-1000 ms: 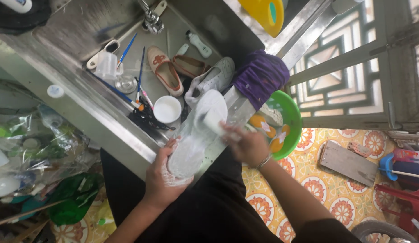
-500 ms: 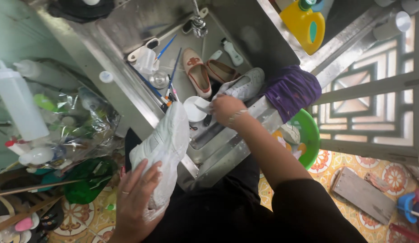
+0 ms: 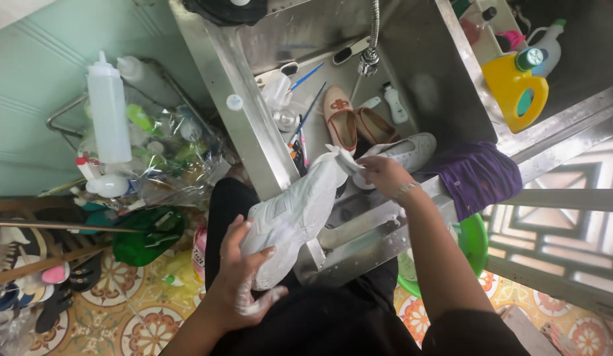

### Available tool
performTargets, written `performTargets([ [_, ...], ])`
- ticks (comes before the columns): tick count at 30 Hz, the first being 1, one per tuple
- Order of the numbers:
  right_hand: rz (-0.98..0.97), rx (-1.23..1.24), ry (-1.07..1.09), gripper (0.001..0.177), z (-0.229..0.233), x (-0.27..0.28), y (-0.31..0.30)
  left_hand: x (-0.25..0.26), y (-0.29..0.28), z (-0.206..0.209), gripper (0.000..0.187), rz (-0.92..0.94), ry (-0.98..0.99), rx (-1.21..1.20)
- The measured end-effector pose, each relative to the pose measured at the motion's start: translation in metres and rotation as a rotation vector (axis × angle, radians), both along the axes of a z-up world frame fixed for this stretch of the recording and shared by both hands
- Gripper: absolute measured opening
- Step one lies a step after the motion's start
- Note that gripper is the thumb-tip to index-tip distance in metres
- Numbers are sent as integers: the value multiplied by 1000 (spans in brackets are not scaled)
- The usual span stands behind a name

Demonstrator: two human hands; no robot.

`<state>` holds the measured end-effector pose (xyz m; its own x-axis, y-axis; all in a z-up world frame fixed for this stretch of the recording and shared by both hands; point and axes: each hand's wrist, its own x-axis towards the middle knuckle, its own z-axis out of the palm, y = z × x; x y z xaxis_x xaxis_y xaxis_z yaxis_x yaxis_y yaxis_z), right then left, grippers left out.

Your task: Cleaning a pair of white sneakers in a utility sink using a brush and soap.

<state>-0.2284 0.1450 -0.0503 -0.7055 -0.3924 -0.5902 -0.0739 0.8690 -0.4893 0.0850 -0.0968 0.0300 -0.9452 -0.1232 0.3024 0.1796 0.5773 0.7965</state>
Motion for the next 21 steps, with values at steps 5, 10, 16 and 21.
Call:
performTargets([
  [5,-312,-323,-172,44,40,25,49,-5,3,-4,53,88,-110,76],
  [10,-298,-722,-159,56,60,73,65,-20,3,26,71,107,-633,245],
  [16,-62,-635,412,44,94,127,40,-43,25,41,85,133,-53,-64],
  [21,122,-349,634,38,113,143,25,-58,32,37,98,5,-131,-42],
])
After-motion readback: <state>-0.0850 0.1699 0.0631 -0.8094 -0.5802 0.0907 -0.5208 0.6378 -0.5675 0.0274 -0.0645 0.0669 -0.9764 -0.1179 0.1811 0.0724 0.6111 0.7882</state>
